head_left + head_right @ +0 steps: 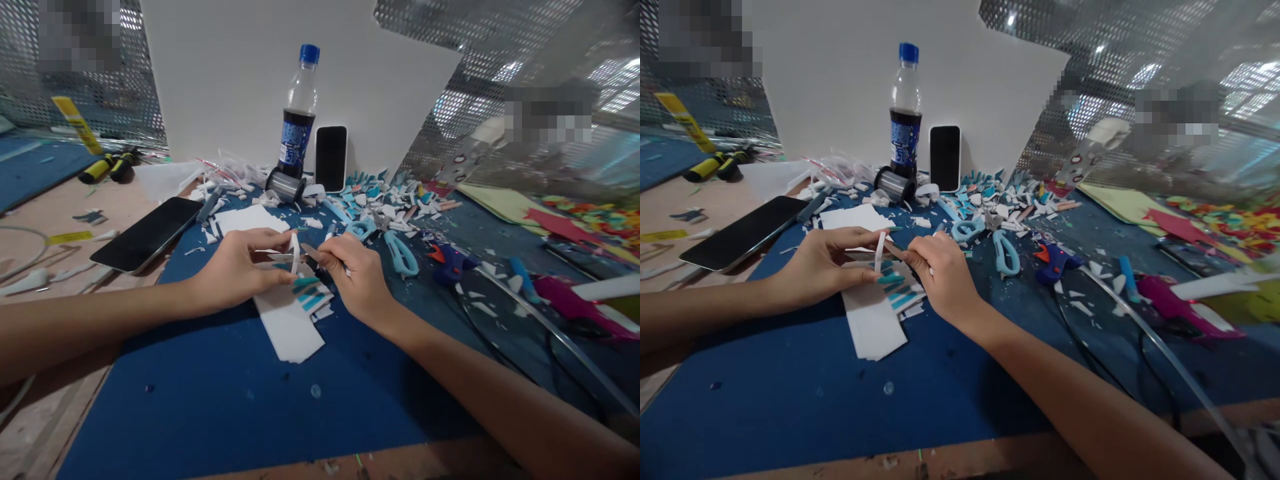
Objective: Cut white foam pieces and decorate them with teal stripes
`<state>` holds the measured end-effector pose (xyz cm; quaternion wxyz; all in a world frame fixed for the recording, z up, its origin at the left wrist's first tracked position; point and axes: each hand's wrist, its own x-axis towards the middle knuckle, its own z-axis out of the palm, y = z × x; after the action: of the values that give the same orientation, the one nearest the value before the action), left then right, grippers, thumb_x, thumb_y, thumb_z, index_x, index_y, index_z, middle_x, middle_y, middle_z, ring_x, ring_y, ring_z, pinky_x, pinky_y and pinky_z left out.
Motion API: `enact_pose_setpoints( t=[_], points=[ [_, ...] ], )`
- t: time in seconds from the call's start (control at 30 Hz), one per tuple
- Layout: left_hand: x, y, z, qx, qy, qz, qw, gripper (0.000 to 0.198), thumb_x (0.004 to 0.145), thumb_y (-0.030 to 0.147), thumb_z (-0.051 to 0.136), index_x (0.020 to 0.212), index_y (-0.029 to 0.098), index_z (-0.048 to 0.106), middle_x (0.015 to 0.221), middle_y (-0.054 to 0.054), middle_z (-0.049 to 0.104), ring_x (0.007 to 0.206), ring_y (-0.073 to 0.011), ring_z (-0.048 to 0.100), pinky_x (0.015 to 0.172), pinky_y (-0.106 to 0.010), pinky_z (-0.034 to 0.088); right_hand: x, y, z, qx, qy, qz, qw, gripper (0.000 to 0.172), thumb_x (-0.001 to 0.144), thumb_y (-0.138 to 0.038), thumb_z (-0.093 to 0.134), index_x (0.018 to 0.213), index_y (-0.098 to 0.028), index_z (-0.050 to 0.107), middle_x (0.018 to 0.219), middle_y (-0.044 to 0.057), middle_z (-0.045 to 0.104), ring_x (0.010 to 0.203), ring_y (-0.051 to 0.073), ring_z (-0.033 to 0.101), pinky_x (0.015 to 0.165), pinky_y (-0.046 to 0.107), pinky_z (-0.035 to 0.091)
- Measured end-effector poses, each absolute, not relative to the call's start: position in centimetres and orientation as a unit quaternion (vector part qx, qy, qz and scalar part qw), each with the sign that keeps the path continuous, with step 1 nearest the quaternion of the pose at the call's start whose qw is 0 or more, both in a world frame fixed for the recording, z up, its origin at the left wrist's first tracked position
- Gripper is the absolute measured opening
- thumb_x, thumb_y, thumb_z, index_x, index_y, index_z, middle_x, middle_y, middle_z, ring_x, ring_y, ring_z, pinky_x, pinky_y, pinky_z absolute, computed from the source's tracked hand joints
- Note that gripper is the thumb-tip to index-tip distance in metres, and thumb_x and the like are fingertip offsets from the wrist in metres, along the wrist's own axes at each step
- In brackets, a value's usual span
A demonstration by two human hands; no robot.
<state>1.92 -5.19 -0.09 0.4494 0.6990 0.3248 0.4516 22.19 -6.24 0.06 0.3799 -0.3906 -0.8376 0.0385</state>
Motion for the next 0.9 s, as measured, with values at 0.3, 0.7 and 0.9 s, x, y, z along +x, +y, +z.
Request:
enact_pose_setpoints(
  t=[0.3, 0.7, 0.9],
  points=[
    [2.0, -5.2, -0.4, 0.717, 0.317, 0.426, 0.451, 0.049, 0.064, 0.023, 0.080, 0.111, 0.016, 0.070, 0.105, -0.009, 0.068, 0.098, -0.0256, 0.068, 0.086, -0.038, 0.060, 21.6, -6.4, 0.0, -0.393, -0.834, 0.025, 0.386, 0.035, 0.099, -0.032, 0.038, 0.068, -0.020, 0.047, 0.058, -0.001, 0.046, 0.054, 0.013, 0.037, 0.059, 0.027, 0.032],
    [1.7, -4.8, -0.6, 0.769, 0.310, 0.424, 0.365, 0.051, 0.071, 0.017, 0.072, 0.121, 0.016, 0.063, 0.103, -0.008, 0.059, 0.100, -0.0212, 0.059, 0.094, -0.041, 0.053, 22.6, -5.9, 0.2, -0.484, -0.754, 0.141, 0.421, 0.048, 0.096, -0.055, 0.032, 0.063, -0.020, 0.041, 0.052, -0.003, 0.036, 0.046, 0.010, 0.034, 0.048, 0.027, 0.025],
    [1.7, -4.7, -0.7, 0.778, 0.310, 0.428, 0.340, 0.049, 0.074, 0.015, 0.067, 0.123, 0.017, 0.061, 0.100, -0.007, 0.055, 0.097, -0.0206, 0.058, 0.088, -0.037, 0.053, 23.4, -5.7, 0.4, -0.571, -0.700, 0.235, 0.360, 0.052, 0.085, -0.071, 0.036, 0.081, -0.021, 0.047, 0.055, -0.005, 0.035, 0.045, 0.010, 0.034, 0.046, 0.027, 0.026]
  ],
)
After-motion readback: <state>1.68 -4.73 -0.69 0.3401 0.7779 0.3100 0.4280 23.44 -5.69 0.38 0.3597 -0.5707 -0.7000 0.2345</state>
